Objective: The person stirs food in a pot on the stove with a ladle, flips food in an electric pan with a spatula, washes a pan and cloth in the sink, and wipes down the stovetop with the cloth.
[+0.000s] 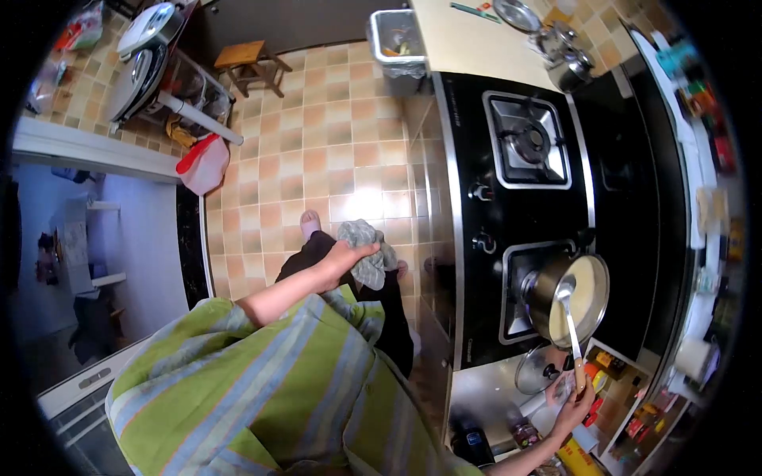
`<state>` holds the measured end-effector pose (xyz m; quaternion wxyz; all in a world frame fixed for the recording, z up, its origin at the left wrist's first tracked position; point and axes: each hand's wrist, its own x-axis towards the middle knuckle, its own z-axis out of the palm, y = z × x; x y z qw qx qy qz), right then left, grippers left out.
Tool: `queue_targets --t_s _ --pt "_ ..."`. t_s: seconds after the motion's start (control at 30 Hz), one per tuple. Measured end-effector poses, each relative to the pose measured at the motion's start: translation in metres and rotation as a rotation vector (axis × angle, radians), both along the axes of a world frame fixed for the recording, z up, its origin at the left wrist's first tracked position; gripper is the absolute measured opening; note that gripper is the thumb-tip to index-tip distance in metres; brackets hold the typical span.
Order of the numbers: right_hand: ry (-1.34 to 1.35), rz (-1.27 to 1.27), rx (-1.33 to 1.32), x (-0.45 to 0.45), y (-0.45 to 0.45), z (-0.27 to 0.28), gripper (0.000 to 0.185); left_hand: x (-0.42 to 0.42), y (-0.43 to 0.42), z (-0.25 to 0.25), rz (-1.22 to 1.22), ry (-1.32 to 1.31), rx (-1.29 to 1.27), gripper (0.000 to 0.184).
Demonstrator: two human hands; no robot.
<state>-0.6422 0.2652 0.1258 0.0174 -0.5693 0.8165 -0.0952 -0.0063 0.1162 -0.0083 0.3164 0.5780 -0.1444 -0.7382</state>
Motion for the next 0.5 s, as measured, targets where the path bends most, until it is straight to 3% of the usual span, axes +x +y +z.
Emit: queue_targets --t_s 0.1,0.2,0.27,0.33,0.4,0.43,0.5 --pt "-0.011 -0.161 0.071 -0.024 0.003 -0.026 0.049 0.045 0.003 -0.007 0.059 -0.006 0.041 0.049" --pt "0.582 -0.283 0.181 0.045 -0.025 -0.001 0.046 0.100 0.005 -0.029 0.139 -0.001 0.063 0.049" --pt "0.656 -0.025 -0.230 0.113 -0.051 0.003 0.039 0.141 0.007 -0.056 0.179 -0.054 0.062 0.047" --pt "0.466 0.000 -0.344 0.242 -0.097 0.006 0.035 0.184 0.009 -0.063 0.203 -0.054 0.042 0.046" --pt "0.184 0.202 -0.341 0.369 -0.141 -0.016 0.031 0.226 0.006 -0.058 0.222 -0.009 -0.009 0.046" --pt "-0.016 0.283 -0.289 0.419 -0.160 -0.039 0.028 0.246 0.004 -0.055 0.248 -0.002 -0.040 0.043" --pt "-0.172 0.519 -0.123 0.528 -0.188 -0.076 0.031 0.284 0.004 -0.047 0.270 0.001 -0.148 0.043"
